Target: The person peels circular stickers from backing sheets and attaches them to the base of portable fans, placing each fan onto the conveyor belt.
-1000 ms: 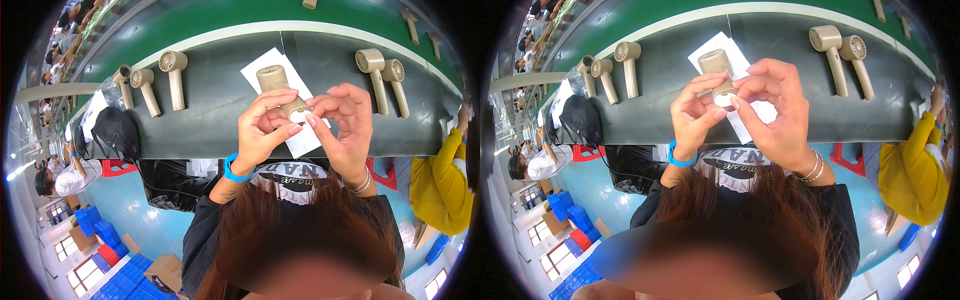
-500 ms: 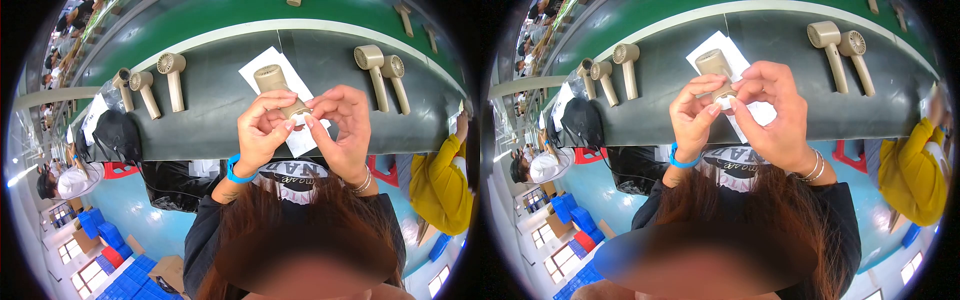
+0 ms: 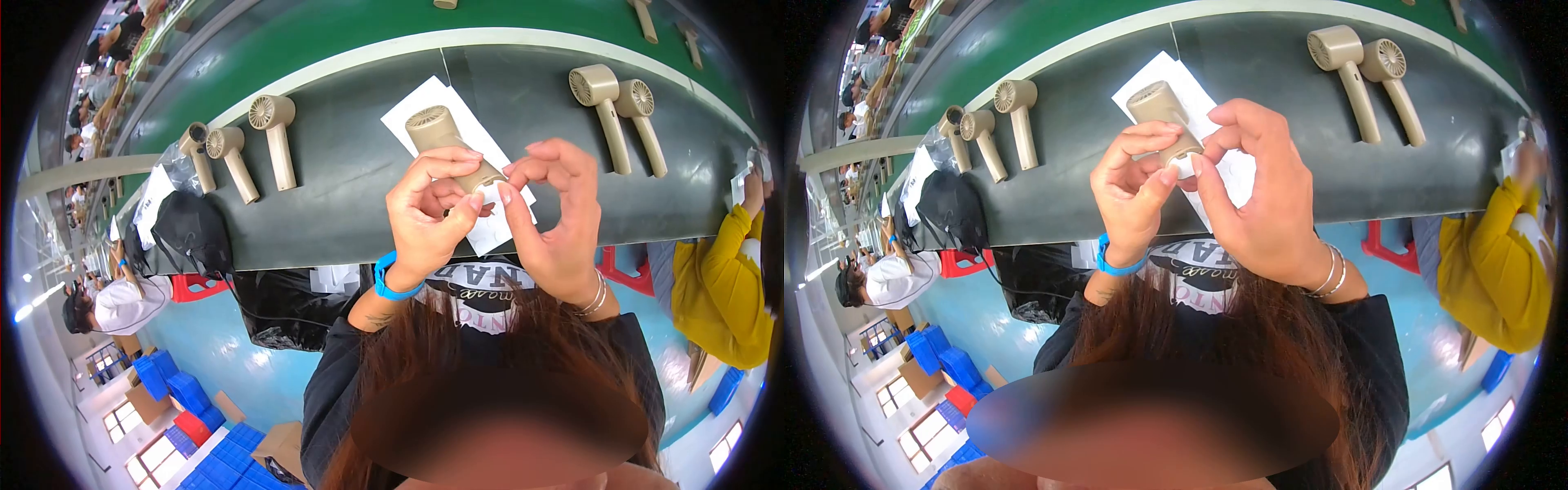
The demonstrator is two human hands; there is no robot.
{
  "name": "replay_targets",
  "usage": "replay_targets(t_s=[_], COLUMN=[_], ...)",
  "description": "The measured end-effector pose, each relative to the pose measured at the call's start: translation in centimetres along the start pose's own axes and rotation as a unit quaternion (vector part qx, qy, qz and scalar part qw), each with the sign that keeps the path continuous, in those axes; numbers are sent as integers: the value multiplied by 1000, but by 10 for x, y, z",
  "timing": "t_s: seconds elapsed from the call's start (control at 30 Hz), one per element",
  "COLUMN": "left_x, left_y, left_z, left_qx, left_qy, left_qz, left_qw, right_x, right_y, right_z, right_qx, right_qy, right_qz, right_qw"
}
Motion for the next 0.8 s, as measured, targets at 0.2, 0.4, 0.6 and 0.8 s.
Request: replay_targets(t_s=[0.2,0.4,0.6,0.8], left_x=[-3,-4,7,22], left_y=[3,4,-13,-35], left_z=[0,-1,0,11], left_qx=[4,-4,21,0], left_qy=[-7,-9,-10,-22], left_qz=[0,-1,14,15], left_qw=[1000,1000,1000,1000], right_x=[-1,-6,-8,25], right_y=[-2,-1,-14,42], right_z=[-1,2,22,34], right_qx=[13,-23,-57,-230], right_qy=[6,8,-24,10], right_qz=[-47,-96,-259,-20], right_qw=[999,995,964,973])
Point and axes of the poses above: each hand's wrist, its own z-axis towards the middle knuckle, its own y-axis out of the palm, x = y × z, the point moved 8 cm from there along z, towards the middle knuckle, and after that the axes turned 7 degrees about -x, right-handed, at the moved point
